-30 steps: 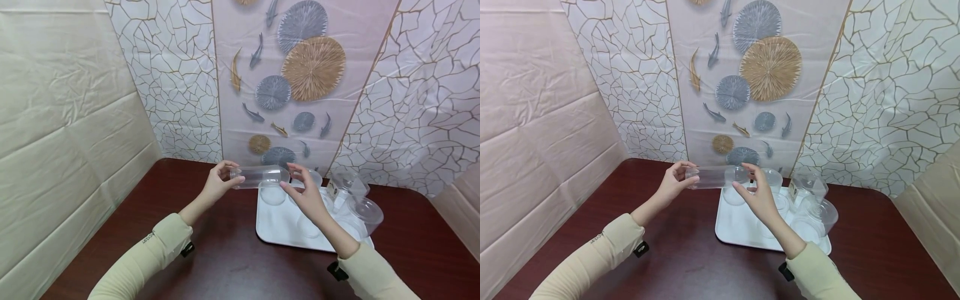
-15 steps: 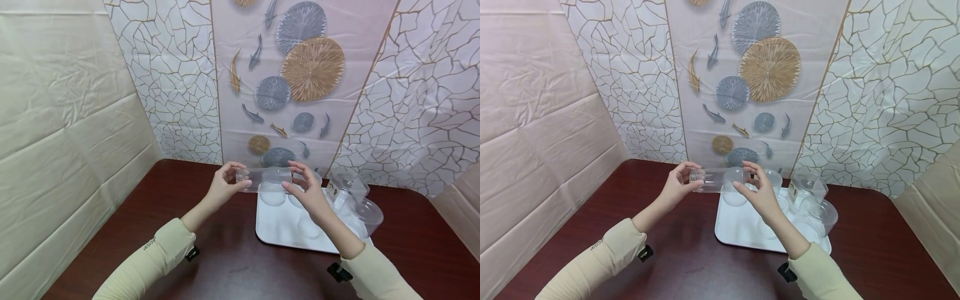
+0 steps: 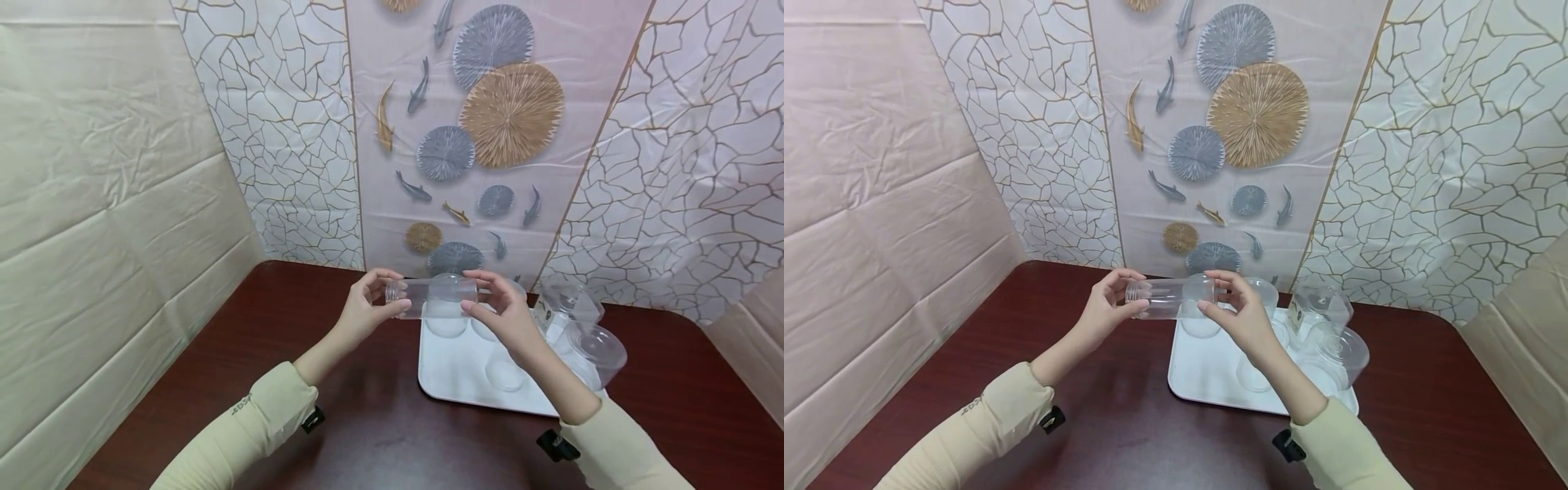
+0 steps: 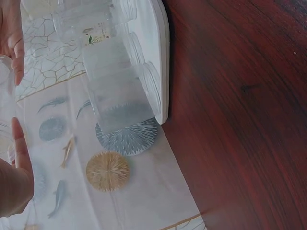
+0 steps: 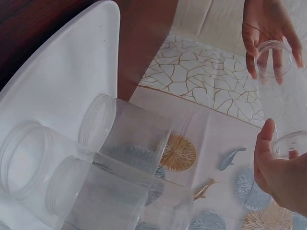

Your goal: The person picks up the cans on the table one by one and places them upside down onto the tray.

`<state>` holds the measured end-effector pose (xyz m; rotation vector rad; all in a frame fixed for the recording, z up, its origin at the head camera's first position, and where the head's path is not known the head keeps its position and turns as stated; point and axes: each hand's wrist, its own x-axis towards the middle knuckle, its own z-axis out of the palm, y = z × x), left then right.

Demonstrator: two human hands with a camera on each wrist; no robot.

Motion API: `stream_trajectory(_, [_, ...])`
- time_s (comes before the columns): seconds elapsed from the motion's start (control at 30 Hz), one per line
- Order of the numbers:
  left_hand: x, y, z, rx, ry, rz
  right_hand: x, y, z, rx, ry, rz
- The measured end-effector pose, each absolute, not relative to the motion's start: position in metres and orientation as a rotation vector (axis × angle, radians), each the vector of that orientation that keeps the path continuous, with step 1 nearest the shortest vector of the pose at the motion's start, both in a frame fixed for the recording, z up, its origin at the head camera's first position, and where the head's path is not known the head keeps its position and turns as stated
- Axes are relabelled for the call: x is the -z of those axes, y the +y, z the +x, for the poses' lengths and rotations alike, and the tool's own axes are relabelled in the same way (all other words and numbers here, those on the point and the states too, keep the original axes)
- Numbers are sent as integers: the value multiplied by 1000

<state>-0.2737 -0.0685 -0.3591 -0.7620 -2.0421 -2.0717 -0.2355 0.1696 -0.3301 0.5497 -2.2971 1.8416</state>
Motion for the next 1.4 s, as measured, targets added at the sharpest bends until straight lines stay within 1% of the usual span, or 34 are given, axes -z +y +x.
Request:
stream_trajectory(0.43, [363,-80,-277,2162,-2044,-806,321,175,-235,-1769,-2314,547])
stream_trajectory(0.73, [367,-85,-273,2105,-2054,-891,320,179,-236,-1685,-2397,523])
stream_trajectory(1.0, [367,-88,-269,1943,-2166,-884,316,177,-236,-1574,-2453,549])
stream_trajectory(1.4, [370,-91,-268,1945,-2196,-852,317,177,-237,-1407,-2517,565])
